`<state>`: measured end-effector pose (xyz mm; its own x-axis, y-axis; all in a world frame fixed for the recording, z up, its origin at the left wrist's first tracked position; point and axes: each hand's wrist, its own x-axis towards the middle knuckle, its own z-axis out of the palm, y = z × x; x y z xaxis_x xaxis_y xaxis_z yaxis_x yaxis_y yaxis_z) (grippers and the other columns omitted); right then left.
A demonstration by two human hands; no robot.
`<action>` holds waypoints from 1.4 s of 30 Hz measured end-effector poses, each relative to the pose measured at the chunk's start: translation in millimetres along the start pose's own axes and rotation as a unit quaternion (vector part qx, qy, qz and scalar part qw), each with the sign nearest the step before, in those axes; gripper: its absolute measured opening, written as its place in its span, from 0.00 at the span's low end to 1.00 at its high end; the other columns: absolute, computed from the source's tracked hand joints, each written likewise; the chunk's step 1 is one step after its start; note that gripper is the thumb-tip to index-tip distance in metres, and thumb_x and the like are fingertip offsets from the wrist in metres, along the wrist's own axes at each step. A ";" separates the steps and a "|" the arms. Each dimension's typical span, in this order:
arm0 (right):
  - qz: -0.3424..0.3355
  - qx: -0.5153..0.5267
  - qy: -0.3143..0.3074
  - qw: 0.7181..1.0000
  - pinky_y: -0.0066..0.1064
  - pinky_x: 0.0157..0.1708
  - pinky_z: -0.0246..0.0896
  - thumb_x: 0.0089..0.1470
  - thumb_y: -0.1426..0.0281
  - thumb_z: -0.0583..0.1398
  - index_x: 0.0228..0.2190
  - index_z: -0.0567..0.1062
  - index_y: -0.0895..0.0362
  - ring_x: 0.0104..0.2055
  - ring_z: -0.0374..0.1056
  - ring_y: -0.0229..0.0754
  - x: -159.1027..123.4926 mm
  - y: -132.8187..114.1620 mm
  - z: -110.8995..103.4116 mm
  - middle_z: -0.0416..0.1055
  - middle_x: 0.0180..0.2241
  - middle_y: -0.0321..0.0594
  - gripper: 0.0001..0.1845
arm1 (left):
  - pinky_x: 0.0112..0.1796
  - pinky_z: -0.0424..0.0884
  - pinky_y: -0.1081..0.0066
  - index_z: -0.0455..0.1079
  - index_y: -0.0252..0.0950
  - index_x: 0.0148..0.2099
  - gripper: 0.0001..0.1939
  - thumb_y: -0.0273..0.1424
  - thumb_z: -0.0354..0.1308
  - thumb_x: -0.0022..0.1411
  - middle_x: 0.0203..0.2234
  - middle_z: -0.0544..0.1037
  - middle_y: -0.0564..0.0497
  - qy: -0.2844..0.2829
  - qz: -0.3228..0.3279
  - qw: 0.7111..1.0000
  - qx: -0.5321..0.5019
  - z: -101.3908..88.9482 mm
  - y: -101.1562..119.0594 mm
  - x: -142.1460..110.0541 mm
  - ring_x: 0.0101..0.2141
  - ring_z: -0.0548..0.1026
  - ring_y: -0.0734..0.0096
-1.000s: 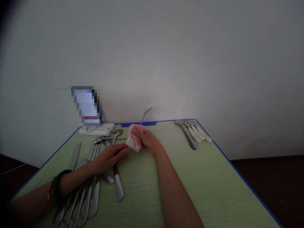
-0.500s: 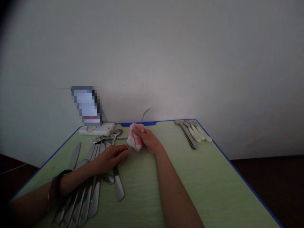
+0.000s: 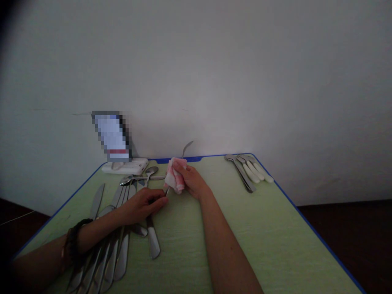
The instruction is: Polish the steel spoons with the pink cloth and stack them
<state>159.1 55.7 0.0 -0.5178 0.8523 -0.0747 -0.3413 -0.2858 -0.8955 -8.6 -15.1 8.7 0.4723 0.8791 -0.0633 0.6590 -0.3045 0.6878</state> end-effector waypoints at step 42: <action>-0.037 0.069 0.123 0.989 0.27 0.19 0.59 0.41 0.51 0.65 0.28 0.73 0.59 0.18 0.62 0.34 7.6 0.2 -2.1 0.72 0.20 0.38 0.23 | 0.22 0.52 0.78 0.59 0.35 0.24 0.13 0.36 0.50 0.59 0.16 0.58 0.60 -0.020 0.024 0.999 0.009 -0.5 2.5 -1.9 0.20 0.56 0.79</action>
<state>156.8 63.0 -1.7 -0.2866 0.9490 -0.1315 -0.4837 -0.2618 -0.8351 -8.2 -17.4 10.8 0.5266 0.8481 -0.0583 0.6443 -0.3534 0.6782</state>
